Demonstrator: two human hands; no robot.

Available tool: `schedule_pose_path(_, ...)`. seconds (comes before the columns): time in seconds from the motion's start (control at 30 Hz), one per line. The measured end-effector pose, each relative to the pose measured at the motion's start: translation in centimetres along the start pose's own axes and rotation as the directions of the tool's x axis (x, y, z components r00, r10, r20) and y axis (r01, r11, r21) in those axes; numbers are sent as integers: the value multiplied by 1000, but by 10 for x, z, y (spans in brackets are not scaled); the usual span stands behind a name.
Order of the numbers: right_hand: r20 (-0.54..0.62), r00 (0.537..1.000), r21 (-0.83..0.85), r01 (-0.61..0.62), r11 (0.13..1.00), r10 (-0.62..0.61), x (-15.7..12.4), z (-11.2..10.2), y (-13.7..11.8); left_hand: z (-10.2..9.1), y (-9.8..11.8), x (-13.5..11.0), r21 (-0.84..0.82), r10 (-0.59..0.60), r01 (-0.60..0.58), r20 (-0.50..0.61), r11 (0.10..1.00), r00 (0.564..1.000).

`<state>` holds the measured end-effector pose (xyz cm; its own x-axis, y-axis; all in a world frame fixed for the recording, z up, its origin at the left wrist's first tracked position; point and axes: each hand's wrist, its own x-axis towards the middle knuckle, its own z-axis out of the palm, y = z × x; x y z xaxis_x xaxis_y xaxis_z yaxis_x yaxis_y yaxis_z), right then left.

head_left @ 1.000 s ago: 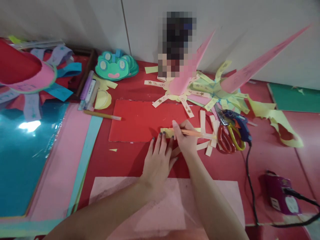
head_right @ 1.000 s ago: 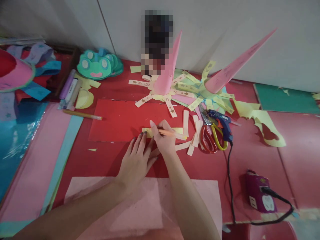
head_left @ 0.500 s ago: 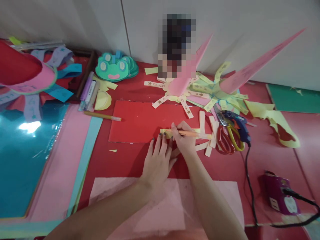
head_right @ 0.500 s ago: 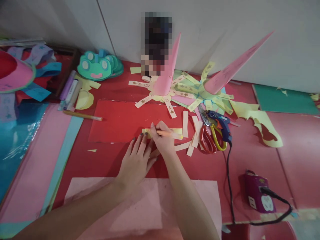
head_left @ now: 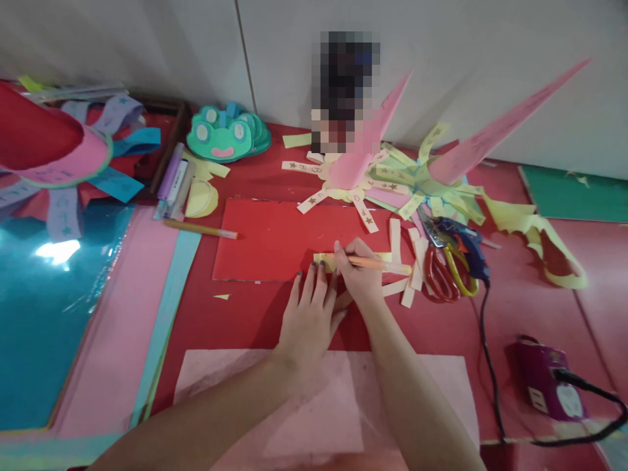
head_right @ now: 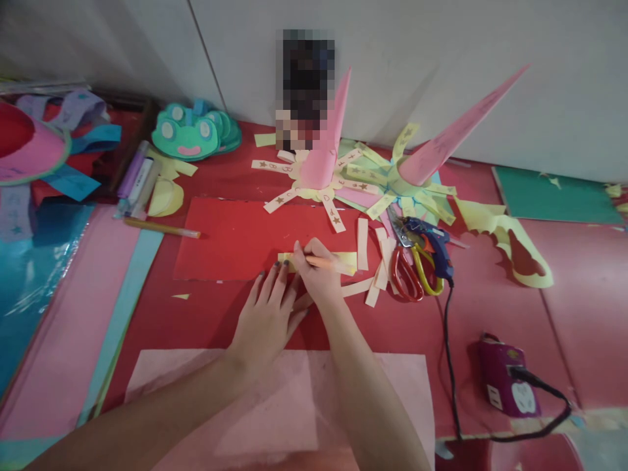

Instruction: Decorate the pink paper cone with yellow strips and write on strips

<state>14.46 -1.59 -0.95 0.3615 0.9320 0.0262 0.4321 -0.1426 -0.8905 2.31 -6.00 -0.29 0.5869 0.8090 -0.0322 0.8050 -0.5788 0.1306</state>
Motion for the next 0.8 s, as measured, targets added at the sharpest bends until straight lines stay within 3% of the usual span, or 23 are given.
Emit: schedule_pose_path(0.8, -19, 999, -5, 34, 999, -35, 0, 0, 1, -2, 0, 0, -27, -12, 12, 14, 1000, 1000)
